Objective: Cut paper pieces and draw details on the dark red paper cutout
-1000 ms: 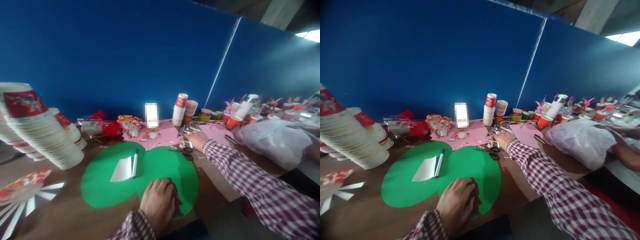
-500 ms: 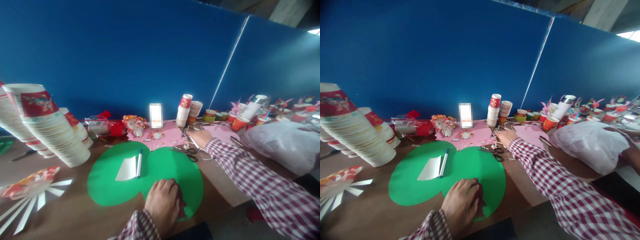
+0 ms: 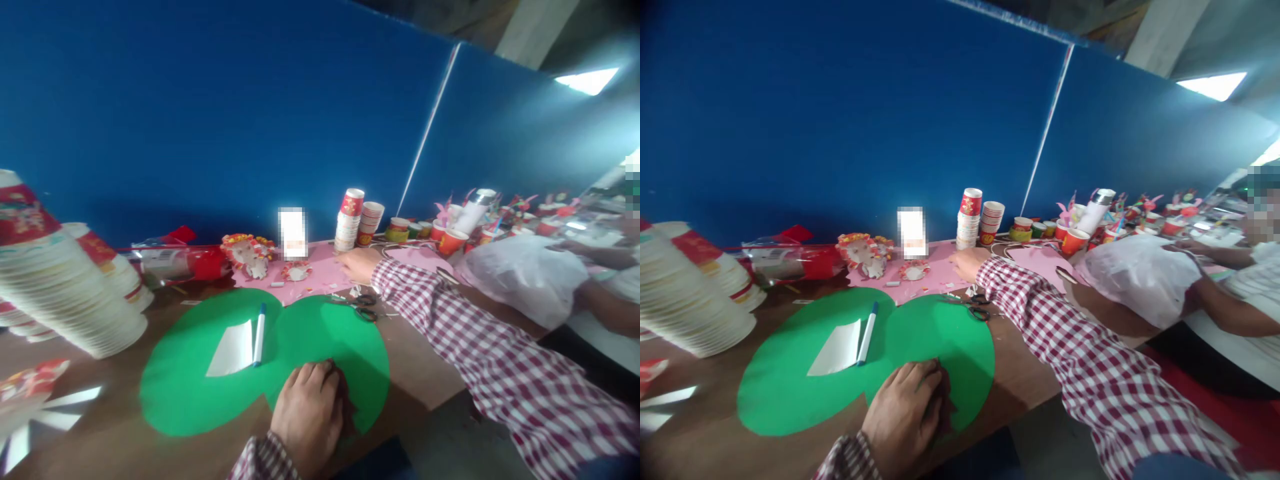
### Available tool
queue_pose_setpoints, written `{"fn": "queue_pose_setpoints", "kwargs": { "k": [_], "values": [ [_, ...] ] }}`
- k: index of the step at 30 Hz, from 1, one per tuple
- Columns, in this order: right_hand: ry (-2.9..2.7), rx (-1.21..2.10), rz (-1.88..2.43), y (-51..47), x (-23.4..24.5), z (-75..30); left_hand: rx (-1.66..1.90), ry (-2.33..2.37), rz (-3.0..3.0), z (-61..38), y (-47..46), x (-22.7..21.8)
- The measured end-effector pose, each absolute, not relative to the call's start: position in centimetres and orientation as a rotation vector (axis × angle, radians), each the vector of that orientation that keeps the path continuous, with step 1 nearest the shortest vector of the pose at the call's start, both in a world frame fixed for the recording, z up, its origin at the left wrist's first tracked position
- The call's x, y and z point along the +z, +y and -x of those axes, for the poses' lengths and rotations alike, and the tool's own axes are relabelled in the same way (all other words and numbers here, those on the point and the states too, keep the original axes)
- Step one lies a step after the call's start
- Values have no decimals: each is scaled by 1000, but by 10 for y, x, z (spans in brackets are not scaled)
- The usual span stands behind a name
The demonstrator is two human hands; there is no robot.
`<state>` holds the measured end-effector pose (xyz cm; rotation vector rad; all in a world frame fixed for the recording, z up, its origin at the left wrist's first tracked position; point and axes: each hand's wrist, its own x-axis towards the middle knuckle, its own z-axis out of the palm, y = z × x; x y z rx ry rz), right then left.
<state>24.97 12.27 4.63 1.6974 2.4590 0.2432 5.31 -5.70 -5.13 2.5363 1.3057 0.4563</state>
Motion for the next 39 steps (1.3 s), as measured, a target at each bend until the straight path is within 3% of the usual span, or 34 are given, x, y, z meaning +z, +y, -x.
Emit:
{"fn": "queue_pose_setpoints", "kwargs": {
  "k": [16, 26, 35, 36, 39],
  "values": [
    [2064, 90, -2042, 84, 25, -388, 710, 1121, -2947, -42, -40, -79],
    [2105, 109, -2138, 93, -3, -372, 760, 1082, -2992, -41, -37, -81],
    [2340, 116, -2352, 61, 10, -369, 638, 1216, -2803, -49, -51, -66],
    [2440, 31, -2340, 53, 9, -365, 610, 1228, -2787, -50, -52, -65],
    [2921, -1162, -2262, 25, 2, -342, 574, 1238, -2756, -52, -53, -62]
  ]
}}
